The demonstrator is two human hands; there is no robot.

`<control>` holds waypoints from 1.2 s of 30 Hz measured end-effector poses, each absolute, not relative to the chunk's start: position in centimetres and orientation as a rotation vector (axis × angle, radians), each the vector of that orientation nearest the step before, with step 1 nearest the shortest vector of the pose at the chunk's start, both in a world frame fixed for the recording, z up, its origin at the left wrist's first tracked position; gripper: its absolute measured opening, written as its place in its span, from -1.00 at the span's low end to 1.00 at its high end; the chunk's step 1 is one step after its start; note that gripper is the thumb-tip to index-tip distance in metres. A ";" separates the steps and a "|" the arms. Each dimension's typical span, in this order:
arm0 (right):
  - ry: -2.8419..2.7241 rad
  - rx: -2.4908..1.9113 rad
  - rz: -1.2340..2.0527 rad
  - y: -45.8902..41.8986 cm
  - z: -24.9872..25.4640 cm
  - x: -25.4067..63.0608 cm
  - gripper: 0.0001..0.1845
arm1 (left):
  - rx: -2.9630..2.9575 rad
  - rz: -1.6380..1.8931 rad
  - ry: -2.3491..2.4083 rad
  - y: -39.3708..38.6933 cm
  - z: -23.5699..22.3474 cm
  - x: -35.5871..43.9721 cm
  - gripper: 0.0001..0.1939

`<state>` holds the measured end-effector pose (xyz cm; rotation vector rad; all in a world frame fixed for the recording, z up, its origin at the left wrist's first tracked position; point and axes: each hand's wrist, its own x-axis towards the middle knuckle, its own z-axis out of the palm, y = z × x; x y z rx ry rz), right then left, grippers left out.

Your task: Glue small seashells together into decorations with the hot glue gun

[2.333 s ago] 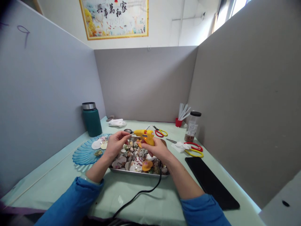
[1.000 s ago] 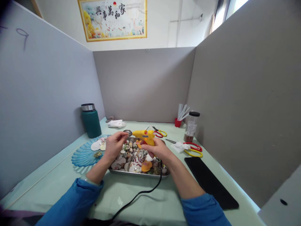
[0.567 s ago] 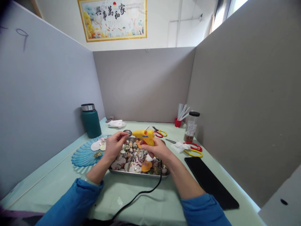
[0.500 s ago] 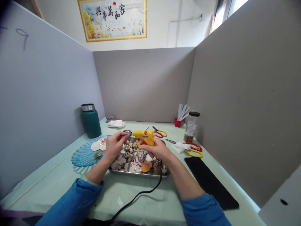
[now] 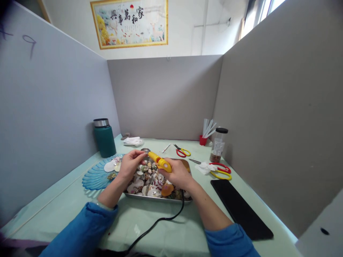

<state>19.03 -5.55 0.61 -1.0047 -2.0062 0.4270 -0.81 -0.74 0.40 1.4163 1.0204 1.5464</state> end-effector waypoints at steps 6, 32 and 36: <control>-2.137 -1.033 0.136 -5.9 0.6 19.0 -0.79 | 1.347 1.546 1.007 -0.8 0.5 -0.9 -0.72; -2.179 -1.057 -0.050 -5.6 -0.1 19.0 -0.48 | 1.322 1.528 1.029 -1.1 0.8 -0.7 -0.70; -2.202 -1.084 -0.058 -5.6 0.0 19.0 -0.52 | 1.332 1.521 1.021 -1.1 0.8 -0.7 -0.70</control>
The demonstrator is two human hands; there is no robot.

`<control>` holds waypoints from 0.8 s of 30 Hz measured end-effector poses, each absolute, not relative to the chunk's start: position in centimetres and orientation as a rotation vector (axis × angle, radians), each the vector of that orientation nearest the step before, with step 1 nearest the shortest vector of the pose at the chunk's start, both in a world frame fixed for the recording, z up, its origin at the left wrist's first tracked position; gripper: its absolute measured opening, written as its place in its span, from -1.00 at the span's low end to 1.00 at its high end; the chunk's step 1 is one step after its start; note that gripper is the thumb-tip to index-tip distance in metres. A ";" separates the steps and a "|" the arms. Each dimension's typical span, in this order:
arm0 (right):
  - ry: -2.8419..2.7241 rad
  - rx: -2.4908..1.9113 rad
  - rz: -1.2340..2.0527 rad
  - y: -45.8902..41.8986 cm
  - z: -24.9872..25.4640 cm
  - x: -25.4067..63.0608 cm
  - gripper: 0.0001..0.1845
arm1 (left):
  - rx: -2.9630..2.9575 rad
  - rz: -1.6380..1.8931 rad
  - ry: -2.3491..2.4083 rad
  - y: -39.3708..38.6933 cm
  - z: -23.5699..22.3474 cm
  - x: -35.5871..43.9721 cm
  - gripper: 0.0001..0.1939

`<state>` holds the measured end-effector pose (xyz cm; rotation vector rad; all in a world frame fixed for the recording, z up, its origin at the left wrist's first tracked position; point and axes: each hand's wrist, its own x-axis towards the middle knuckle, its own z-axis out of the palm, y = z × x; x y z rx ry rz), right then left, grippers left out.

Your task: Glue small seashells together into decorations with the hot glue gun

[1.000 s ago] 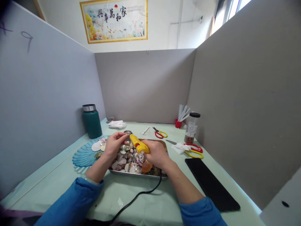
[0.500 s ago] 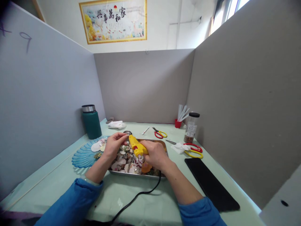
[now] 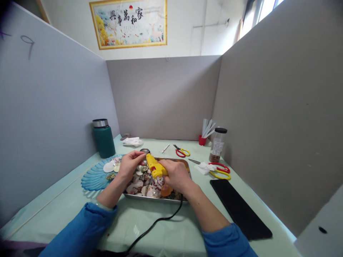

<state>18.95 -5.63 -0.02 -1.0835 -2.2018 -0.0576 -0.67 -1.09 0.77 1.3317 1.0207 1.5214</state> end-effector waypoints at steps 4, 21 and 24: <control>-2.193 -1.129 -0.074 -5.5 0.0 19.1 -0.52 | 1.336 1.537 0.991 -1.0 0.7 -0.7 -0.71; -2.220 -1.079 -0.088 -5.5 -0.1 19.0 -0.48 | 1.329 1.568 0.994 -0.8 0.5 -0.9 -0.68; -2.218 -1.084 -0.097 -5.5 -0.2 19.1 -0.47 | 1.319 1.590 1.010 -0.7 0.5 -0.9 -0.69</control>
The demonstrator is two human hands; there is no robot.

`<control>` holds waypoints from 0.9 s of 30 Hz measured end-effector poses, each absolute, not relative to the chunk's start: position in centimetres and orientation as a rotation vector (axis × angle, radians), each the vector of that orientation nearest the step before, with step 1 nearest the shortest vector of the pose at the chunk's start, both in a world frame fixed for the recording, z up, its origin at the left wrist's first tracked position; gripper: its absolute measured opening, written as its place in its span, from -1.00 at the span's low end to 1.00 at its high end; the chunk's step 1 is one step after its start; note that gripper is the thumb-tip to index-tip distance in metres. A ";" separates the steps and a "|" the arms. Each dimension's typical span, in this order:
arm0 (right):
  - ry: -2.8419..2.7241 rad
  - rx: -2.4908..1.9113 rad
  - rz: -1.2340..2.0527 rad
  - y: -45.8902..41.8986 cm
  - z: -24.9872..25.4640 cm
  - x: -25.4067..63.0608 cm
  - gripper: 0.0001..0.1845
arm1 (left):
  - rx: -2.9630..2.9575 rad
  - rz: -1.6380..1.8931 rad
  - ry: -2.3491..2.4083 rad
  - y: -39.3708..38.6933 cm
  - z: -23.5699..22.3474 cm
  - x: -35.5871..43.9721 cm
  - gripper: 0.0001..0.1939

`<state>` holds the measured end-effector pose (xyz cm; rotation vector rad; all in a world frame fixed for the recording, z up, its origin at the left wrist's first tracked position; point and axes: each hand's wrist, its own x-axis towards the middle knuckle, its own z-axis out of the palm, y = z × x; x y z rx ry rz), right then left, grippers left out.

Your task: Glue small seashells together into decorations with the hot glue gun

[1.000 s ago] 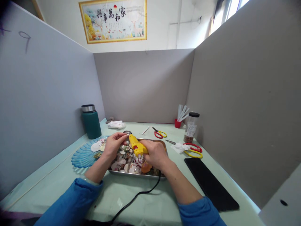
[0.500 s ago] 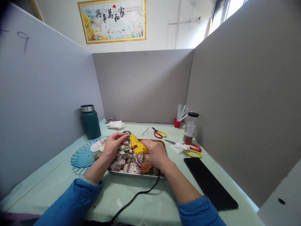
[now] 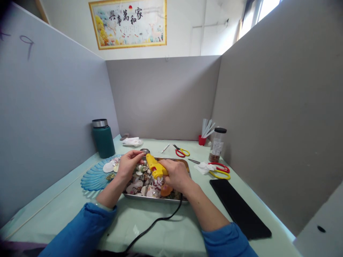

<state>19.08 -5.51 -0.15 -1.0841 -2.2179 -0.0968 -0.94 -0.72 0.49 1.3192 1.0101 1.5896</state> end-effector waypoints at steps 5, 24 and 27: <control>-2.205 -1.095 -0.089 -5.5 -0.2 19.1 -0.46 | 1.327 1.608 1.015 -0.6 0.5 -1.0 -0.68; -2.203 -1.063 -0.105 -5.3 -0.5 19.0 -0.47 | 1.337 1.541 1.012 -0.9 0.6 -0.8 -0.66; -2.203 -1.085 -0.127 -5.3 -0.6 18.9 -0.52 | 1.347 1.546 1.032 -0.8 0.5 -0.9 -0.65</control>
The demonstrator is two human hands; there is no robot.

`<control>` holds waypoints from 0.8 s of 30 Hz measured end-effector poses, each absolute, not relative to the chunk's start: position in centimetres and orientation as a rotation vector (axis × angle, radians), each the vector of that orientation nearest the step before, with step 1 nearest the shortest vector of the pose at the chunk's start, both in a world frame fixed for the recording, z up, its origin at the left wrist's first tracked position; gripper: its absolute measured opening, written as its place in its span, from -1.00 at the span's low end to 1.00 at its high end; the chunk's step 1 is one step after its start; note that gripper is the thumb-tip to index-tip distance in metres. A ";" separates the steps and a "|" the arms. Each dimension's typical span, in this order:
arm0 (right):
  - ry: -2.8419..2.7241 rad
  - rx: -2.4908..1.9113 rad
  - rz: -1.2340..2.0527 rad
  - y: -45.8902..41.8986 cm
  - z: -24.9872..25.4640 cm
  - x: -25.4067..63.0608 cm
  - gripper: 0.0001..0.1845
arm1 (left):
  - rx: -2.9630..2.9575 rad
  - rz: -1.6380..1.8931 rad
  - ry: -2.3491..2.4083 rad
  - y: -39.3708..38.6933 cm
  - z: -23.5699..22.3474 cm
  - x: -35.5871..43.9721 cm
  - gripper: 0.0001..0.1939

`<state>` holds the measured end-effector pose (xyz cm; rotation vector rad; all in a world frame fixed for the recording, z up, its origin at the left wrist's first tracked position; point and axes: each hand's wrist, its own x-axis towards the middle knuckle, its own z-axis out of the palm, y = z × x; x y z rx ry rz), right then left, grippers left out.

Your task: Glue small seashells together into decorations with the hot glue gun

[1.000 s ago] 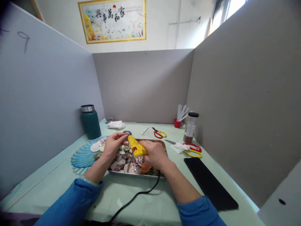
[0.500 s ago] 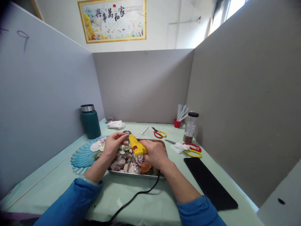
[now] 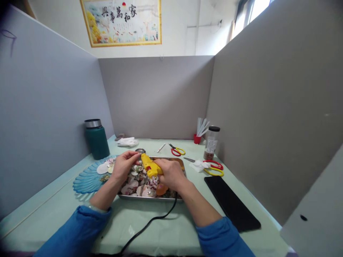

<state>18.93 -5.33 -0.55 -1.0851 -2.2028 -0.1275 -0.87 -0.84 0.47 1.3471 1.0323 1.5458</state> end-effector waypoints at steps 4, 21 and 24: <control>-2.212 -1.123 -0.164 -5.4 -0.4 18.8 -0.53 | 1.364 1.559 1.048 -0.5 0.1 -1.2 -0.64; -2.229 -1.086 -0.146 -5.3 -0.5 18.7 -0.47 | 1.225 1.542 1.009 -0.2 0.0 -1.3 -0.60; -2.225 -1.081 -0.134 -5.1 -0.6 18.8 -0.48 | 1.229 1.544 0.992 -0.3 0.2 -1.2 -0.61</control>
